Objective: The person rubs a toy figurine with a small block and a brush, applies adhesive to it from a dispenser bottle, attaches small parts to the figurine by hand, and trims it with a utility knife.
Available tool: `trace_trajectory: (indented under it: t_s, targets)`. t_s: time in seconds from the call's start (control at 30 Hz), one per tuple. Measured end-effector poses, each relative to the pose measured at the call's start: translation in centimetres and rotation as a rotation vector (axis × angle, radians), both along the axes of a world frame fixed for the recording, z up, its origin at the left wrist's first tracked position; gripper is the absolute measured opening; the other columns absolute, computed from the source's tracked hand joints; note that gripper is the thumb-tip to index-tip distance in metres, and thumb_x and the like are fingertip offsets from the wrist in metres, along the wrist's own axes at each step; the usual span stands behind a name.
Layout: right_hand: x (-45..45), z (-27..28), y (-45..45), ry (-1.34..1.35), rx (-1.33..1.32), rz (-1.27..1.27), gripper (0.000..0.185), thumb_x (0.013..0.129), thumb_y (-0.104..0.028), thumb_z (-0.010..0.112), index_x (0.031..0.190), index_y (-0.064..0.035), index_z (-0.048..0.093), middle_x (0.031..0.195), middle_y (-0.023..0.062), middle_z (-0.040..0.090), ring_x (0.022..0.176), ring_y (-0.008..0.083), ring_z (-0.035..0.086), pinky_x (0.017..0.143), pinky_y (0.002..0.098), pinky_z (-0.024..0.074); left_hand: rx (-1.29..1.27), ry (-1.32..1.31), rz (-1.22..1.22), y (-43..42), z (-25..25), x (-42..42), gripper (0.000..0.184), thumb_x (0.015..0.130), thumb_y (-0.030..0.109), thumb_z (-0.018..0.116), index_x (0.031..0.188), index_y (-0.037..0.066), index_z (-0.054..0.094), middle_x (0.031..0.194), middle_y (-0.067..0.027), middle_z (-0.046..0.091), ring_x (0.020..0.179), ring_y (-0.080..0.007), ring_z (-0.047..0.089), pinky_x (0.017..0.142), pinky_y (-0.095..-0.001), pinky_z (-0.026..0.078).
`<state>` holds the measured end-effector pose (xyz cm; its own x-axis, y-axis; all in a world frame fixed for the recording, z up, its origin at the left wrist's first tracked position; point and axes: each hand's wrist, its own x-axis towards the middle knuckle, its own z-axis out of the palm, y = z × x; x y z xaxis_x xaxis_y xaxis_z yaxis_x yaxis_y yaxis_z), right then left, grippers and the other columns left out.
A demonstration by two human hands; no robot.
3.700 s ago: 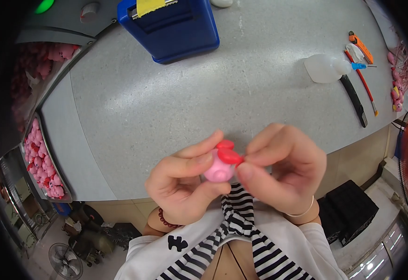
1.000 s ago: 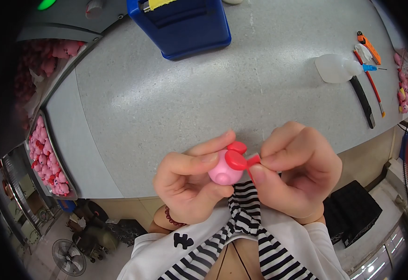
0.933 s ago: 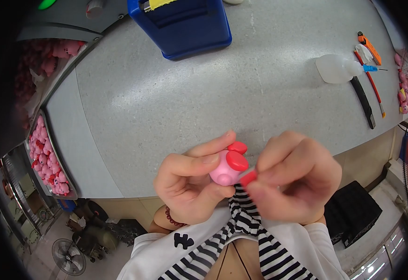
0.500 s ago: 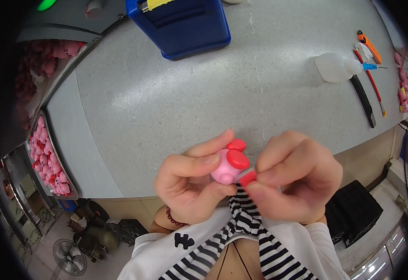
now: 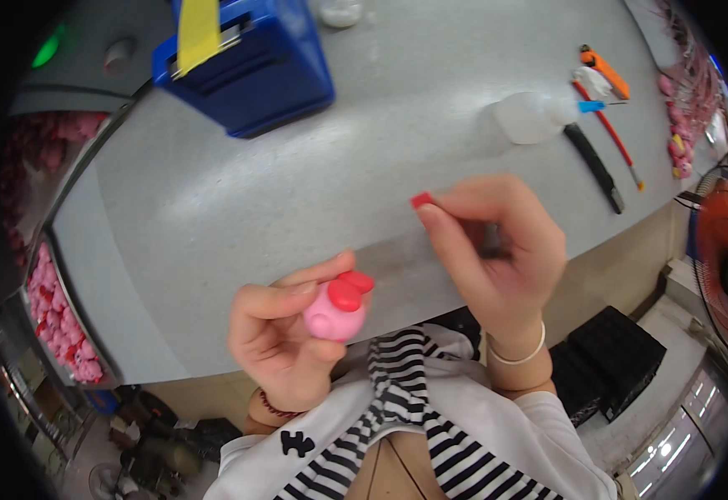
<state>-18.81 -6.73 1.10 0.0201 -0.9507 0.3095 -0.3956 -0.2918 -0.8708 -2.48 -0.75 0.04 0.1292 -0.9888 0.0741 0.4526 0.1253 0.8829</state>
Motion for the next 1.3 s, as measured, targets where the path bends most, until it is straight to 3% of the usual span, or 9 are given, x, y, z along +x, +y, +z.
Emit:
trace_trajectory:
  t_s: [0.23, 0.3, 0.4, 0.57, 0.63, 0.7, 0.83, 1.03, 1.3]
  targets:
    - [-6.6, 0.8, -1.3, 0.39, -0.273, -0.473, 0.015, 0.069, -0.004, 0.067, 0.082, -0.0008, 0.061, 0.075, 0.006, 0.059, 0.066, 0.0175, 0.053, 0.053, 0.0218, 0.0375, -0.046, 0.077, -0.108, -0.1, 0.0, 0.4, 0.044, 0.079, 0.021, 0.063, 0.106, -0.006, 0.042, 0.103, -0.0313, 0.053, 0.088, -0.0285, 0.059, 0.074, -0.0357, 0.051]
    - [-8.3, 1.2, -2.8, 0.773, -0.339, -0.469, 0.016, 0.073, -0.007, 0.065, 0.088, -0.0004, 0.06, 0.078, 0.0065, 0.06, 0.067, 0.0171, 0.053, 0.056, 0.0218, 0.0382, -0.019, 0.108, -0.123, -0.1, 0.5, 0.4, 0.045, 0.08, 0.02, 0.062, 0.109, -0.008, 0.041, 0.104, -0.0307, 0.052, 0.089, -0.0287, 0.059, 0.075, -0.0365, 0.05]
    - [-11.2, -0.5, -2.9, 0.82, -0.271, -0.322, 0.018, 0.077, -0.01, 0.062, 0.091, 0.0005, 0.06, 0.079, 0.0068, 0.059, 0.068, 0.0156, 0.053, 0.065, 0.0247, 0.0404, -0.033, 0.151, -0.157, -0.2, 0.1, 0.7, 0.046, 0.082, 0.018, 0.059, 0.112, -0.01, 0.041, 0.109, -0.0301, 0.05, 0.093, -0.0292, 0.057, 0.079, -0.0383, 0.048]
    - [-10.2, 0.0, -0.9, 0.35, -0.125, -0.572, 0.021, 0.083, -0.014, 0.056, 0.096, 0.0031, 0.056, 0.079, 0.0099, 0.059, 0.068, 0.0148, 0.054, 0.071, 0.0266, 0.0422, -0.09, 0.289, -0.174, -0.6, -0.2, 0.7, 0.042, 0.08, 0.009, 0.059, 0.113, -0.012, 0.042, 0.117, -0.0302, 0.044, 0.104, -0.0299, 0.051, 0.09, -0.0382, 0.04]
    - [-8.8, 1.0, 0.4, 0.127, -0.18, -0.622, 0.022, 0.085, -0.014, 0.053, 0.097, 0.0041, 0.054, 0.078, 0.0114, 0.059, 0.066, 0.0147, 0.054, 0.072, 0.0269, 0.0428, -0.054, 0.132, -0.151, -0.7, -0.1, 0.8, 0.046, 0.077, 0.019, 0.063, 0.111, -0.006, 0.043, 0.114, -0.0286, 0.047, 0.094, -0.0264, 0.056, 0.08, -0.0348, 0.046]
    - [-5.7, 2.3, 2.3, -0.112, -0.176, -0.202, 0.023, 0.087, -0.014, 0.048, 0.1, 0.0048, 0.051, 0.078, 0.0146, 0.059, 0.058, 0.0132, 0.052, 0.061, 0.0244, 0.0444, -0.015, -0.026, -0.147, -0.8, 0.0, 1.0, 0.051, 0.074, 0.03, 0.068, 0.109, 0.001, 0.045, 0.111, -0.027, 0.049, 0.083, -0.0229, 0.061, 0.069, -0.0314, 0.052]
    - [-1.9, 2.3, 4.1, 0.096, -0.104, 0.16, 0.021, 0.082, -0.014, 0.054, 0.092, 0.004, 0.057, 0.073, 0.0133, 0.06, 0.051, 0.0154, 0.053, 0.048, 0.0251, 0.0435, -0.068, -0.001, -0.167, -0.7, -0.3, 1.2, 0.051, 0.069, 0.022, 0.073, 0.107, 0.002, 0.045, 0.113, -0.0274, 0.048, 0.087, -0.0237, 0.06, 0.073, -0.032, 0.051]
    - [0.4, 2.0, 3.9, 0.036, -0.017, 0.352, 0.024, 0.065, -0.005, 0.067, 0.087, 0.0018, 0.062, 0.071, 0.0122, 0.06, 0.052, 0.0177, 0.056, 0.043, 0.0234, 0.043, -0.098, 0.002, -0.158, -0.5, -0.6, 1.3, 0.05, 0.064, 0.017, 0.076, 0.103, 0.006, 0.047, 0.115, -0.0272, 0.047, 0.091, -0.0258, 0.059, 0.074, -0.0334, 0.051]
    - [0.8, 1.7, 4.1, 0.023, -0.005, 0.358, 0.029, 0.059, -0.003, 0.069, 0.087, 0.0018, 0.063, 0.072, 0.0115, 0.06, 0.051, 0.016, 0.054, 0.043, 0.0224, 0.0426, -0.101, 0.036, -0.144, -0.1, -0.9, 1.3, 0.046, 0.065, 0.015, 0.075, 0.098, 0.011, 0.045, 0.115, -0.0228, 0.048, 0.09, -0.0284, 0.057, 0.073, -0.034, 0.051]
